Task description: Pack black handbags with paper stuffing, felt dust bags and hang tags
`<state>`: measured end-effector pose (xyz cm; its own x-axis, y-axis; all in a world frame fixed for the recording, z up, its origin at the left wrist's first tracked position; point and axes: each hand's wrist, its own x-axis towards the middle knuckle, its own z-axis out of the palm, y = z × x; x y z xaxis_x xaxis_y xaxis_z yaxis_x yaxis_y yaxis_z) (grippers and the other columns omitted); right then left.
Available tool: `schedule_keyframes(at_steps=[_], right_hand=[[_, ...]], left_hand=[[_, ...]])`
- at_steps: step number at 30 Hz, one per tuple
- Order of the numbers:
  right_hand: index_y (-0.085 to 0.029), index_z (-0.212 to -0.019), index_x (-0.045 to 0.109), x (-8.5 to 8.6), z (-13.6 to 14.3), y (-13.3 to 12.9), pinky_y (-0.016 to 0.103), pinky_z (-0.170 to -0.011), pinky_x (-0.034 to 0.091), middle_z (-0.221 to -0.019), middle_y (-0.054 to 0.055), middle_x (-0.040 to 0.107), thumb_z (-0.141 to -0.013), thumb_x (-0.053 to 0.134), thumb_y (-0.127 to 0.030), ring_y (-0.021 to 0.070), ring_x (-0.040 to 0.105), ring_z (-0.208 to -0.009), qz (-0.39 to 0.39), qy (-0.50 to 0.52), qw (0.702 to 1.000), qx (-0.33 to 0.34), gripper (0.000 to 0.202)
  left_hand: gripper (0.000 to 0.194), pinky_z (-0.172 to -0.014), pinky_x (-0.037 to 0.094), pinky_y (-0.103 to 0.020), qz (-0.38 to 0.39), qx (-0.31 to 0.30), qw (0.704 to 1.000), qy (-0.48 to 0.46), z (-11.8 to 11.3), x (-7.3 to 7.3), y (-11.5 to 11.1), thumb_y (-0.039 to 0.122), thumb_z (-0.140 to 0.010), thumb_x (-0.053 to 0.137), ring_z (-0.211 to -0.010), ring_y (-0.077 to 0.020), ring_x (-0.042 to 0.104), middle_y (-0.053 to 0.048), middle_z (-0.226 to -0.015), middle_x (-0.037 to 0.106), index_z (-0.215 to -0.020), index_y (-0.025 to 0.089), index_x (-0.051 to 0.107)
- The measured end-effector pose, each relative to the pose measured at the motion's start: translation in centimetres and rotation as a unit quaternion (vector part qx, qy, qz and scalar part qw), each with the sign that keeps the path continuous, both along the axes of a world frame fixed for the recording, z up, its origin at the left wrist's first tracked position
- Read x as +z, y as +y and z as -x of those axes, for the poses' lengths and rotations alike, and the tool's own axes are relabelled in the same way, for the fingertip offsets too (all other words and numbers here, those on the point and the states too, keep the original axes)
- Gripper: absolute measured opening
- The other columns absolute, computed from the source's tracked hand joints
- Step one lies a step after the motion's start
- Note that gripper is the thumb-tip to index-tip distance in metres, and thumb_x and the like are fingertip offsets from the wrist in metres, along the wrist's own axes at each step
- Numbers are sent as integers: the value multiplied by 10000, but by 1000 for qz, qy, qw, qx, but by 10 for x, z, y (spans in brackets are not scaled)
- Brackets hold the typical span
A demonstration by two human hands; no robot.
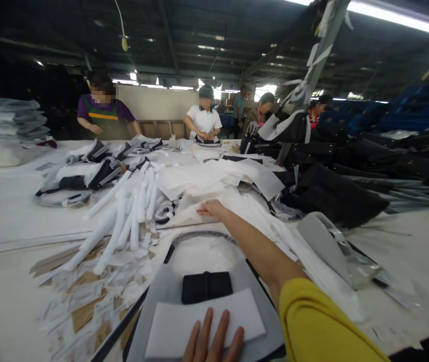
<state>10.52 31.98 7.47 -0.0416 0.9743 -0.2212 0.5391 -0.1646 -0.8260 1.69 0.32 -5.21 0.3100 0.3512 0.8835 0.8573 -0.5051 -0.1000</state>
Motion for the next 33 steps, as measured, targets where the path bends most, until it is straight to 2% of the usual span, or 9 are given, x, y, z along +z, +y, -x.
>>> schedule_keyframes(at_steps=[4, 8, 11, 14, 18, 22, 27, 31, 33], right_hand=[[-141, -1083, 636, 12, -37, -45, 386, -813, 542, -1039, 63, 666, -953, 607, -385, 191, 650, -897, -19, -155, 985, 75, 278], [-167, -826, 683, 14, -73, -112, 328, -828, 477, -877, 81, 716, -815, 748, -431, 241, 656, -917, -44, -312, 937, 149, 272], [-152, -885, 696, 6, -73, -147, 339, -828, 474, -962, 134, 730, -759, 784, -447, 297, 663, -978, -39, -408, 895, 178, 332], [-89, -1049, 667, -1, -61, -161, 378, -860, 477, -1097, 225, 694, -846, 698, -400, 322, 653, -1037, -47, -475, 861, 175, 373], [-111, -1021, 666, 3, -52, -159, 376, -854, 482, -1046, 159, 713, -925, 582, -281, 254, 668, -975, -74, -500, 843, 182, 212], [-162, -994, 669, 25, -59, -157, 319, -807, 456, -1017, 122, 718, -923, 508, -207, 238, 654, -967, -132, -490, 848, 155, 181], [-217, -1032, 682, 71, -74, -163, 267, -828, 420, -1056, 40, 707, -916, 522, -225, 191, 628, -983, -202, -444, 860, 150, 198], [-253, -997, 718, 105, -78, -189, 263, -795, 413, -1017, 7, 707, -907, 544, -239, 173, 637, -912, -237, -418, 860, 171, 197], [-250, -954, 724, 116, -76, -213, 283, -719, 402, -954, 20, 699, -899, 545, -247, 181, 634, -825, -258, -434, 844, 181, 188]], left_hand=[[337, -1115, 421, -465, -6, 10, 995, -103, -8, 9, -2, 393, -893, 633, -1251, -288, 571, 14, -1327, 631, -1228, 368, 654], [391, -1137, 388, -442, 52, -11, 998, -35, 3, 24, -9, 392, -895, 631, -1218, -275, 603, 14, -1365, 603, -1285, 364, 626], [396, -1133, 388, -441, 87, -18, 996, -2, 13, 35, -15, 394, -919, 613, -1200, -274, 617, 3, -1405, 572, -1313, 352, 607], [395, -1103, 422, -425, 106, -19, 994, 3, 17, 43, -19, 396, -932, 601, -1229, -281, 595, 2, -1435, 544, -1324, 352, 596], [418, -1070, 455, -423, 116, -19, 993, 15, 18, 45, -20, 396, -932, 599, -1274, -298, 556, -6, -1449, 532, -1346, 348, 575], [430, -1065, 461, -419, 111, -17, 994, 19, 18, 44, -20, 404, -931, 599, -1291, -293, 540, -9, -1469, 511, -1357, 354, 562], [405, -1040, 480, -417, 141, -23, 989, 28, 20, 47, -23, 356, -962, 548, -1323, -295, 506, 2, -1485, 492, -1367, 351, 551], [395, -1038, 479, -422, 150, -26, 988, 27, 22, 49, -23, 339, -986, 493, -1319, -291, 509, 14, -1487, 490, -1378, 353, 539], [399, -1030, 482, -418, 144, -29, 989, 35, 23, 49, -23, 349, -992, 474, -1320, -291, 508, 5, -1501, 472, -1388, 347, 528]])
